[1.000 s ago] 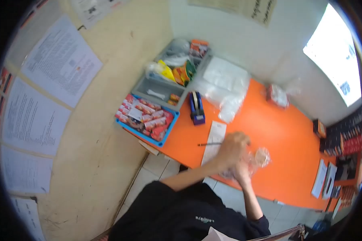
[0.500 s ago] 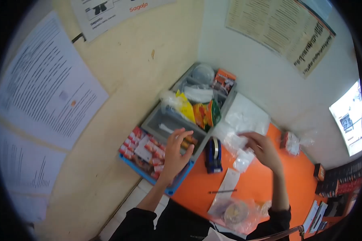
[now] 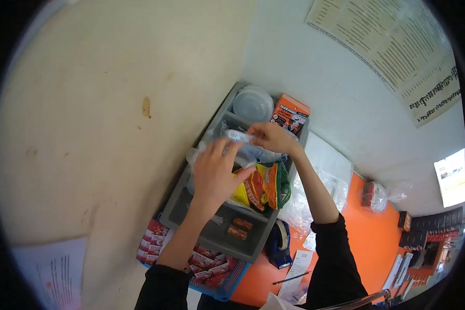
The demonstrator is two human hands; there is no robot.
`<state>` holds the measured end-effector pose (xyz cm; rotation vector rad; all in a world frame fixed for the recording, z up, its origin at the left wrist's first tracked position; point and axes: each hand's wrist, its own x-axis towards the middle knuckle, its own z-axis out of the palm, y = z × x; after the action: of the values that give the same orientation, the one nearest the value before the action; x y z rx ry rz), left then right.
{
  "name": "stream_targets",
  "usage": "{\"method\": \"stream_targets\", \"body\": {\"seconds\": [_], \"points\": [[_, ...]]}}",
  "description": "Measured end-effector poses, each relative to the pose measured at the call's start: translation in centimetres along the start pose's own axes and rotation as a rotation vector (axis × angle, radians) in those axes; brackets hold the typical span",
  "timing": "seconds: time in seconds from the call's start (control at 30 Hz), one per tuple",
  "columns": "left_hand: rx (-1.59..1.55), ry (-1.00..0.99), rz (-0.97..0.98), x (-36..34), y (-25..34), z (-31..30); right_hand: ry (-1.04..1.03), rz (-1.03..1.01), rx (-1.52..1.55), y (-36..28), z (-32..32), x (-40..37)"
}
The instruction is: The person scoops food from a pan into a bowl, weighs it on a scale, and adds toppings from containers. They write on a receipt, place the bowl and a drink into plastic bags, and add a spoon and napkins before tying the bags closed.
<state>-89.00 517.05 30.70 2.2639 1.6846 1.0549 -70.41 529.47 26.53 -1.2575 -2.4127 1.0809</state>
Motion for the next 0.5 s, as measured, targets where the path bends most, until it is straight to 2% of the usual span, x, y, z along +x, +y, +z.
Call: {"method": "stream_targets", "body": {"seconds": [0.03, 0.07, 0.13, 0.17, 0.23, 0.27, 0.4, 0.5], "points": [[0.034, 0.065, 0.073, 1.5, -0.7, 1.0, 0.098, -0.073, -0.061, -0.9, 0.1, -0.1], [0.072, 0.132, 0.143, 3.0, -1.5, 2.0, 0.156, -0.136, 0.029, -1.3, 0.0, -0.4], [0.081, 0.001, 0.123, 4.4, -3.7, 4.6, 0.271, -0.264, 0.208, -2.2, 0.0, -1.1], [0.065, -0.068, 0.092, 4.8, -4.4, 5.2, 0.412, -0.145, 0.094, -3.1, -0.9, -2.2], [-0.051, -0.228, -0.036, 5.4, -5.7, 4.3, 0.439, 0.094, -0.054, -1.7, -1.9, -4.0], [-0.117, -0.198, -0.053, 5.2, -6.5, 4.2, 0.452, 0.226, -0.12, -1.1, -1.9, -4.9], [-0.331, -0.096, -0.125, 4.9, -7.8, 3.7, 0.218, 0.524, -0.566, 4.0, 2.3, -4.7], [-0.337, -0.062, -0.103, 4.5, -8.1, 3.6, 0.143, 0.462, -0.752, 5.3, 4.2, -4.1]]}}
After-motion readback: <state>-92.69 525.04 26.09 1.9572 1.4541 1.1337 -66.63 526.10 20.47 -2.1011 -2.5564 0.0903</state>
